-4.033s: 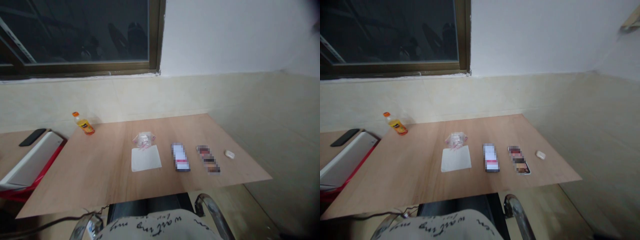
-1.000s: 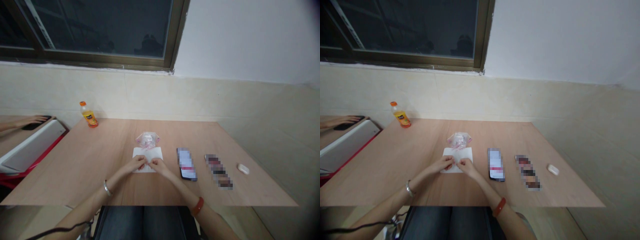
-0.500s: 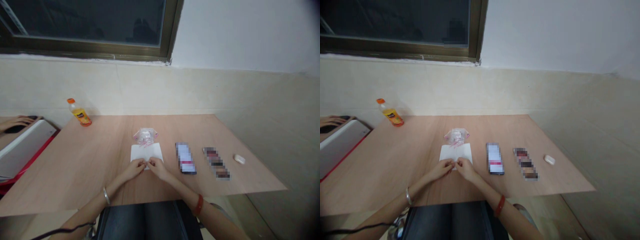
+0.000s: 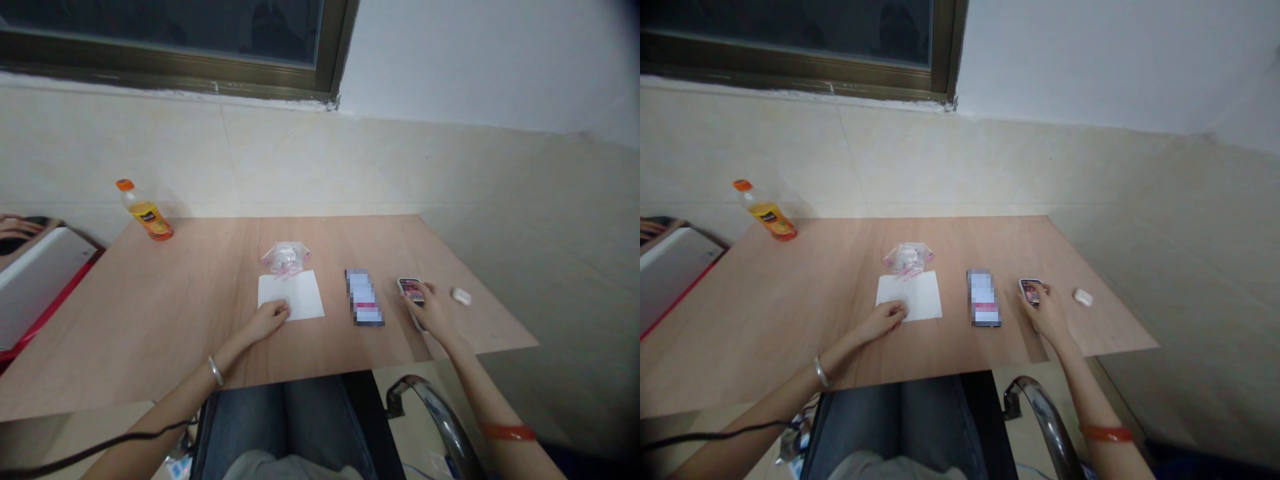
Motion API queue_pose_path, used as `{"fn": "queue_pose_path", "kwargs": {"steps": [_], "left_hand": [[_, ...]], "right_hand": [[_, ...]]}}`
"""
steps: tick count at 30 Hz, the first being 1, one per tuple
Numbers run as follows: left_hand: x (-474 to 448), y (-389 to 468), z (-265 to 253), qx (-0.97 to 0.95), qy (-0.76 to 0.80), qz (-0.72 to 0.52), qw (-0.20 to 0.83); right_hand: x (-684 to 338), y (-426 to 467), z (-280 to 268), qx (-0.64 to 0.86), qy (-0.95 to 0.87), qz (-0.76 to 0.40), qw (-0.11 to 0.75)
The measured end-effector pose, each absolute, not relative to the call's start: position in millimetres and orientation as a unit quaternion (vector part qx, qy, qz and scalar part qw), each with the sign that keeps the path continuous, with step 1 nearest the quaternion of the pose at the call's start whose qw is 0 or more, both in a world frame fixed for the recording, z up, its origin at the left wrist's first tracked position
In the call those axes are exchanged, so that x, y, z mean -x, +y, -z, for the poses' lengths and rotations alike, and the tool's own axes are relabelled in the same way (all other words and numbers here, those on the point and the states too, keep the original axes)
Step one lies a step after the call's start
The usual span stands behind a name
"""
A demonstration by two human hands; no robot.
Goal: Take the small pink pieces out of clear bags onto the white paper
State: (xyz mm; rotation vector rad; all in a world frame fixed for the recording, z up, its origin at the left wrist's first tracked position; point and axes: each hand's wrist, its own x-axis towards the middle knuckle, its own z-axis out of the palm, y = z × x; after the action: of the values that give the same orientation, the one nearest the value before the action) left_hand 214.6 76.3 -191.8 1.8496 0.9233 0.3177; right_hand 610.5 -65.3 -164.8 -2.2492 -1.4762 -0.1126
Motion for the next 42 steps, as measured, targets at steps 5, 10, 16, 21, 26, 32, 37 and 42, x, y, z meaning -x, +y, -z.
{"fn": "queue_pose_path", "kwargs": {"steps": [5, 10, 16, 21, 26, 32, 37, 42], "left_hand": [[-213.7, 75.0, 187.8, -0.749, 0.382, -0.12, 0.528], [-213.6, 74.9, 188.7, -0.743, 0.383, -0.12, 0.535], [-213.1, 78.2, 196.6, -0.738, 0.381, -0.117, 0.544], [-212.6, 78.3, 195.9, -0.739, 0.384, -0.11, 0.543], [-212.5, 78.3, 197.6, -0.741, 0.378, -0.121, 0.541], [-211.1, 79.2, 203.3, -0.745, 0.376, -0.123, 0.536], [-211.2, 78.0, 199.7, -0.747, 0.38, -0.124, 0.531], [-212.2, 76.7, 196.3, -0.751, 0.382, -0.123, 0.524]], "right_hand": [[-638.5, -96.7, 193.0, 0.865, -0.488, 0.05, 0.107], [-640.6, -101.1, 200.3, 0.872, -0.485, 0.029, 0.057], [-636.3, -96.1, 202.7, 0.872, -0.486, 0.013, 0.05], [-639.5, -98.3, 207.9, 0.877, -0.477, 0.005, 0.054], [-642.6, -102.6, 209.3, 0.877, -0.478, -0.002, 0.047], [-639.9, -104.5, 205.0, 0.882, -0.469, -0.011, 0.043], [-637.4, -104.6, 202.2, 0.883, -0.465, -0.019, 0.061], [-625.6, -88.6, 187.1, 0.881, -0.459, 0.024, 0.113]]}}
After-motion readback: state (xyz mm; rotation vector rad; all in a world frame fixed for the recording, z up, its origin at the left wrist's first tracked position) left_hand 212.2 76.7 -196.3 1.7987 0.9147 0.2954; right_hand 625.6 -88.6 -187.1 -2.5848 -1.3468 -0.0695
